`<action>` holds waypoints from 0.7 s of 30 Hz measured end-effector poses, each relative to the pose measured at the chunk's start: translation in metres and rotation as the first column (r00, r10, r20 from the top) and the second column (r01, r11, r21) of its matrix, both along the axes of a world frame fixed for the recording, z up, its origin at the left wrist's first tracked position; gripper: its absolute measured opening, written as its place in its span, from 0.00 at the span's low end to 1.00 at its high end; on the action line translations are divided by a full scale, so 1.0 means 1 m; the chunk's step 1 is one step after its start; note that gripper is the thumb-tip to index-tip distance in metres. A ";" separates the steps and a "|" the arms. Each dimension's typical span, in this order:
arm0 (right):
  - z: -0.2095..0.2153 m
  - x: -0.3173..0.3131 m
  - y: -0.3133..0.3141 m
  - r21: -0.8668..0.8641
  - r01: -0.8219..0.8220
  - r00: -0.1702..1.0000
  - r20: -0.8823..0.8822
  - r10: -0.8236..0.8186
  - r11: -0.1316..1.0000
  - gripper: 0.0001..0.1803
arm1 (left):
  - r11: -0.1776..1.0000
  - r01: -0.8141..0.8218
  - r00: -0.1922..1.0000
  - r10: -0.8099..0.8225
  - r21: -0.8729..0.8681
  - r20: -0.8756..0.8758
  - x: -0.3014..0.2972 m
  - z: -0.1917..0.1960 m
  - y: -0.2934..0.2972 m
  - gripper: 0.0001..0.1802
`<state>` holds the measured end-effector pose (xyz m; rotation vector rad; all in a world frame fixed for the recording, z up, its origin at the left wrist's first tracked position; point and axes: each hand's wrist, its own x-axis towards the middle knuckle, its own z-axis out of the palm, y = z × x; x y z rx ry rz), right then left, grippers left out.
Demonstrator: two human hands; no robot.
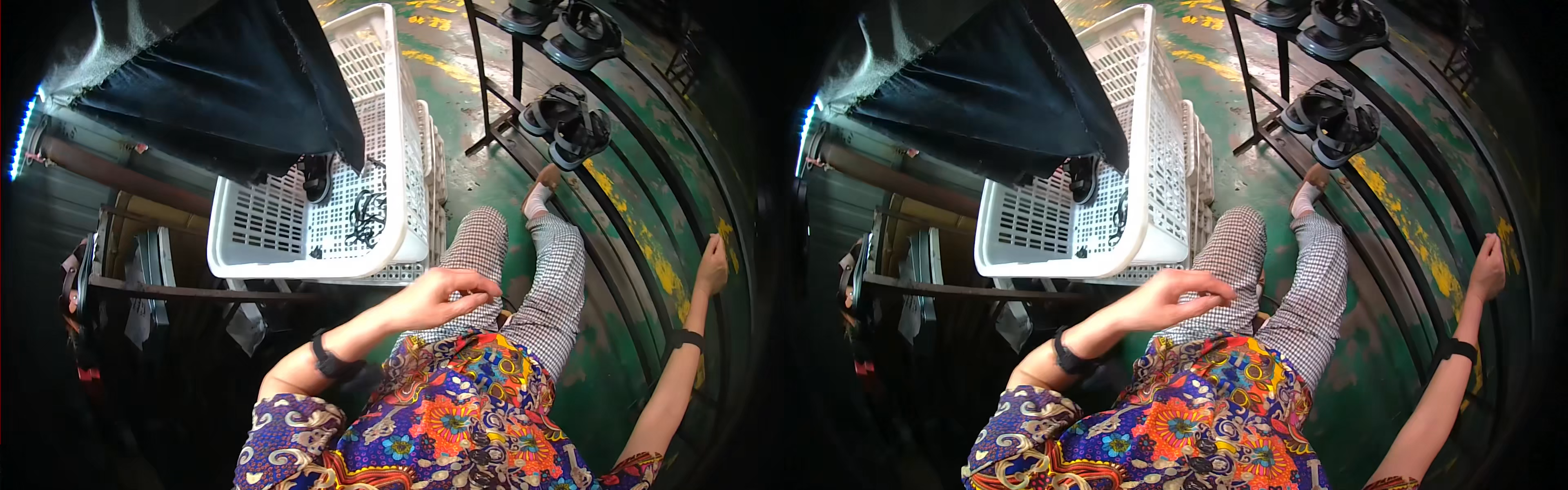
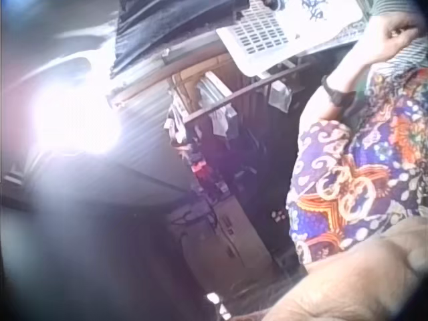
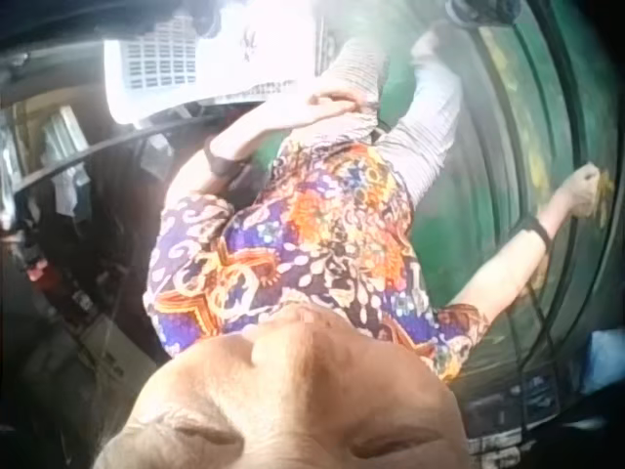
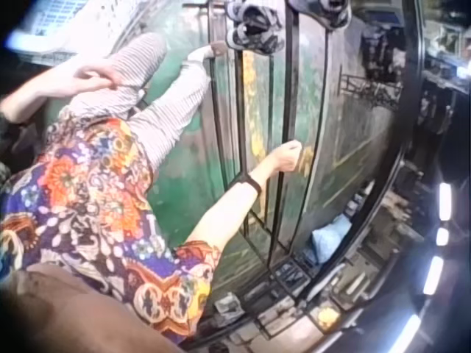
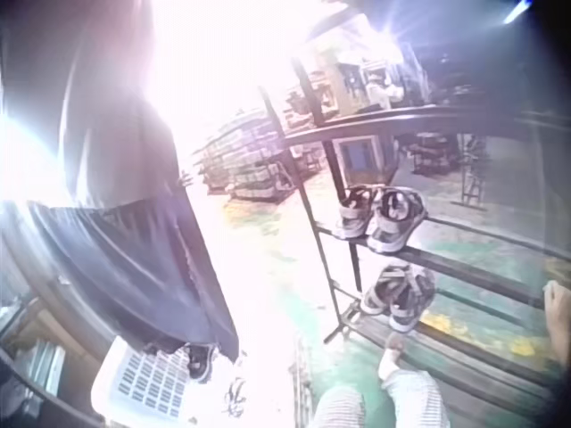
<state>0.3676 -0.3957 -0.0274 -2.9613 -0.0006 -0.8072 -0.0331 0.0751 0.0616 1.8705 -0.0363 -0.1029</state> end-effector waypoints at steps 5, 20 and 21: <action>-0.007 0.006 -0.012 -0.021 0.007 0.998 -0.068 -0.009 1.000 0.25 | 0.965 -0.134 0.991 0.136 0.226 0.007 -0.015 0.104 0.095 0.12; -0.003 0.009 -0.093 0.064 -0.056 0.991 -0.120 0.063 0.996 0.24 | 0.591 0.128 0.712 0.504 0.796 -0.489 -0.012 -0.099 0.465 0.17; -0.001 0.009 -0.100 0.010 -0.110 0.986 -0.127 0.110 0.994 0.24 | 0.561 -0.045 0.741 0.573 0.826 -0.349 -0.007 -0.109 0.478 0.19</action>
